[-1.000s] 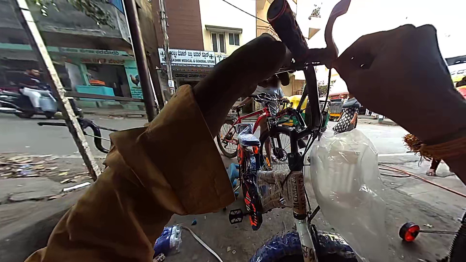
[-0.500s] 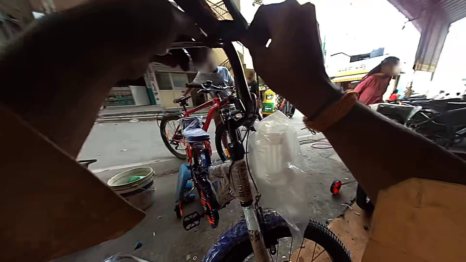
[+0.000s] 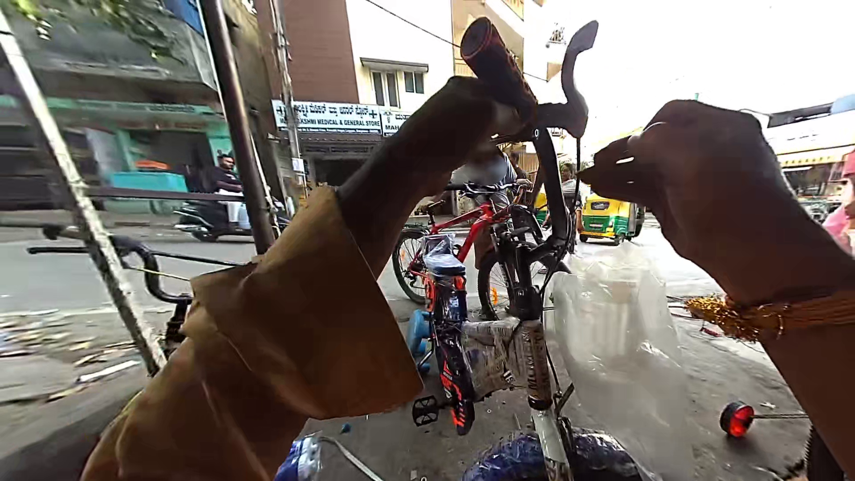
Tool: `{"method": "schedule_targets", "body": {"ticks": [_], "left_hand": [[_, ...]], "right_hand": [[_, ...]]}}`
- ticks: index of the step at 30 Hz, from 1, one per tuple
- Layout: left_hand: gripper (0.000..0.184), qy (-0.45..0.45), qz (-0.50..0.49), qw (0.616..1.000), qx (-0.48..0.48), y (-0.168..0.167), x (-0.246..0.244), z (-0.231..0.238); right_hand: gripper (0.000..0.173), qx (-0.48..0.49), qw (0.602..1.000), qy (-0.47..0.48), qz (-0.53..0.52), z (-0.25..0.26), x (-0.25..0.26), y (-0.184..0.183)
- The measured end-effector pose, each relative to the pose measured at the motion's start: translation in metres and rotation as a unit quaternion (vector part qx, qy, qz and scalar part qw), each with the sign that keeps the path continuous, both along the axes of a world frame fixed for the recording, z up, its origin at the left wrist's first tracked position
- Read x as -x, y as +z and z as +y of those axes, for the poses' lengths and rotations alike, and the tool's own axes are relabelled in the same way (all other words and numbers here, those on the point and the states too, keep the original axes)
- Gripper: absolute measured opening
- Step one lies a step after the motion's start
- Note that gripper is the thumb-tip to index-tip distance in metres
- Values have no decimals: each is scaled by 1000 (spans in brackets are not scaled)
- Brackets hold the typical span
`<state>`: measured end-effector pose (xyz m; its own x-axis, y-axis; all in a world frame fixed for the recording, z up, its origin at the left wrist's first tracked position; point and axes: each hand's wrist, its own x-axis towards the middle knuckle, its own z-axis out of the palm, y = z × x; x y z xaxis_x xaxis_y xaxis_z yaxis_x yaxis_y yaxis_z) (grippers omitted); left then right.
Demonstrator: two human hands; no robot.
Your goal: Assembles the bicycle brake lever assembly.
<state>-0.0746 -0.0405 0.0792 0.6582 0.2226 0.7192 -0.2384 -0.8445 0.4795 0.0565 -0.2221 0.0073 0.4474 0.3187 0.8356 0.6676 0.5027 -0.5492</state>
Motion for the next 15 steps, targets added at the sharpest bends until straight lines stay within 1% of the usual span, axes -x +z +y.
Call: {"method": "schedule_targets", "body": {"ticks": [3,5,7,9,11,12,13,15], "left_hand": [[18,4,0,1000,9,1,1,0],[17,7,2,1000,9,1,1,-1],[17,0,1,1000,4,1,1,0],[17,3,-3,1000,-1,-1,1,-1],[19,2,-2,1000,-1,0,2,-1],[19,5,-1,1000,5,0,2,-1],[19,13,0,1000,14,1,2,-3],[18,14,2,1000,13,2,0,-2]], "right_hand": [[6,3,1000,-13,11,3,1,-2],[9,4,999,-53,1,5,-2,-3],[11,15,993,-106,-47,8,-10,-5],[14,48,982,-144,-111,12,-19,-8],[16,89,969,-165,-161,14,-23,-9],[14,91,965,-167,-179,16,-24,-9],[12,76,965,-165,-191,19,-25,-9],[11,18,967,-154,-201,28,-28,-8]]}}
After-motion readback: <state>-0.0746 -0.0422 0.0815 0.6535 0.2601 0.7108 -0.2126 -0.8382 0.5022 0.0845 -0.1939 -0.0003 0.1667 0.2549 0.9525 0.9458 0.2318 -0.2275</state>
